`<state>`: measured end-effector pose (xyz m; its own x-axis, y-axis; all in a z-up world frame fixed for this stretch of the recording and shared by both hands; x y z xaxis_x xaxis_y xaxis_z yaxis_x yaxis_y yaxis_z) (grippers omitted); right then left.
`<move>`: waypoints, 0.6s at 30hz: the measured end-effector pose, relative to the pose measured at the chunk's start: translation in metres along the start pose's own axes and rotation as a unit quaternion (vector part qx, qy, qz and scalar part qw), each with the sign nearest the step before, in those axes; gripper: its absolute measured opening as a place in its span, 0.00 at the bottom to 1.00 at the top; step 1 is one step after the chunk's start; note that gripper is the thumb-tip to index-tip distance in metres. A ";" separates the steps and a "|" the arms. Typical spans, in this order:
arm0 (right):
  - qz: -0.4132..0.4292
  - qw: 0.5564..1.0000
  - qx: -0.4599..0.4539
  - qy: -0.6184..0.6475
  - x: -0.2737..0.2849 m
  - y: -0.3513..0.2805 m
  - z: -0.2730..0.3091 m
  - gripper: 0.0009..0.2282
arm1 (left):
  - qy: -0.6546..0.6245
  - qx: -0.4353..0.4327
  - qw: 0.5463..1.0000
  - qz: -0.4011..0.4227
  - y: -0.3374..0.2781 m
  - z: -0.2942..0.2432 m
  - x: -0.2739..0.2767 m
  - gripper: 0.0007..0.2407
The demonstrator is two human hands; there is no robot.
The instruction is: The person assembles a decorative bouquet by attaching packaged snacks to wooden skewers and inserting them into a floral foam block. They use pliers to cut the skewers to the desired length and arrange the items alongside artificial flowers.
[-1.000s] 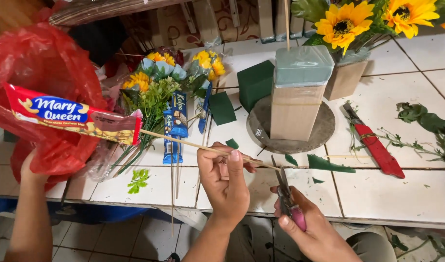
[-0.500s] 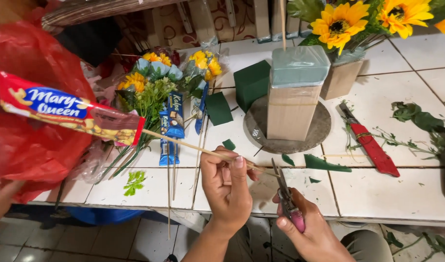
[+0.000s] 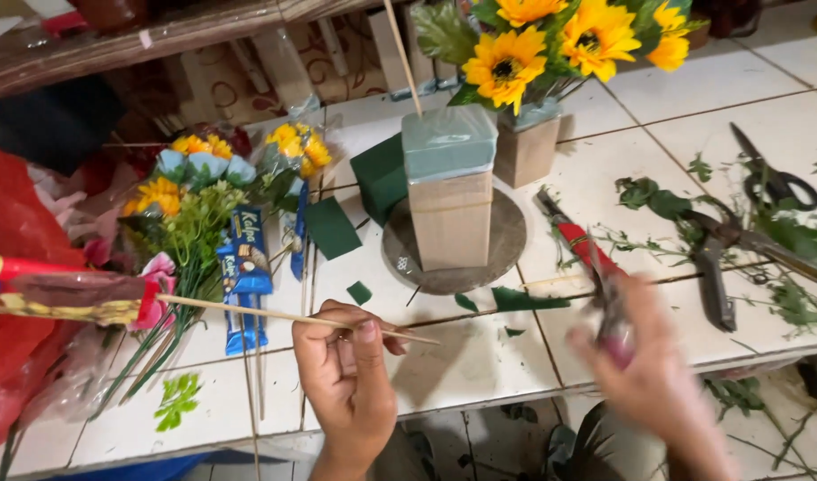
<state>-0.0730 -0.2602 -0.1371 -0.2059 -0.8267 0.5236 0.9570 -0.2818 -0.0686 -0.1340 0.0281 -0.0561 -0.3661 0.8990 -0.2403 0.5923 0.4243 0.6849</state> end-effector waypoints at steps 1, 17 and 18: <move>-0.006 1.000 0.001 0.001 0.011 0.024 -0.012 0.20 | -0.005 -0.002 1.000 0.002 0.002 0.002 0.001 0.02; -0.152 0.897 0.371 -0.187 0.044 0.079 0.019 0.23 | 0.066 -0.109 0.962 0.242 -0.004 -0.003 -0.083 0.04; -0.032 0.940 0.338 0.018 0.035 0.049 0.047 0.15 | 0.062 -0.132 0.957 0.249 -0.006 -0.007 -0.089 0.04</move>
<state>-0.0234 -0.2798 -0.0821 -0.2630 -0.8382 0.4777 0.8505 0.0324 0.5250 -0.1096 -0.0552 -0.0339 -0.1768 0.9562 0.2334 0.5201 -0.1105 0.8469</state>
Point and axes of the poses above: each hand's wrist, its own y-axis towards the middle knuckle, its own x-axis out of the back of the hand, z = x × y, the point moved 10 cm from there along y, towards the middle knuckle, and after that the axes turned 8 degrees about -z, right-handed, at the moved point
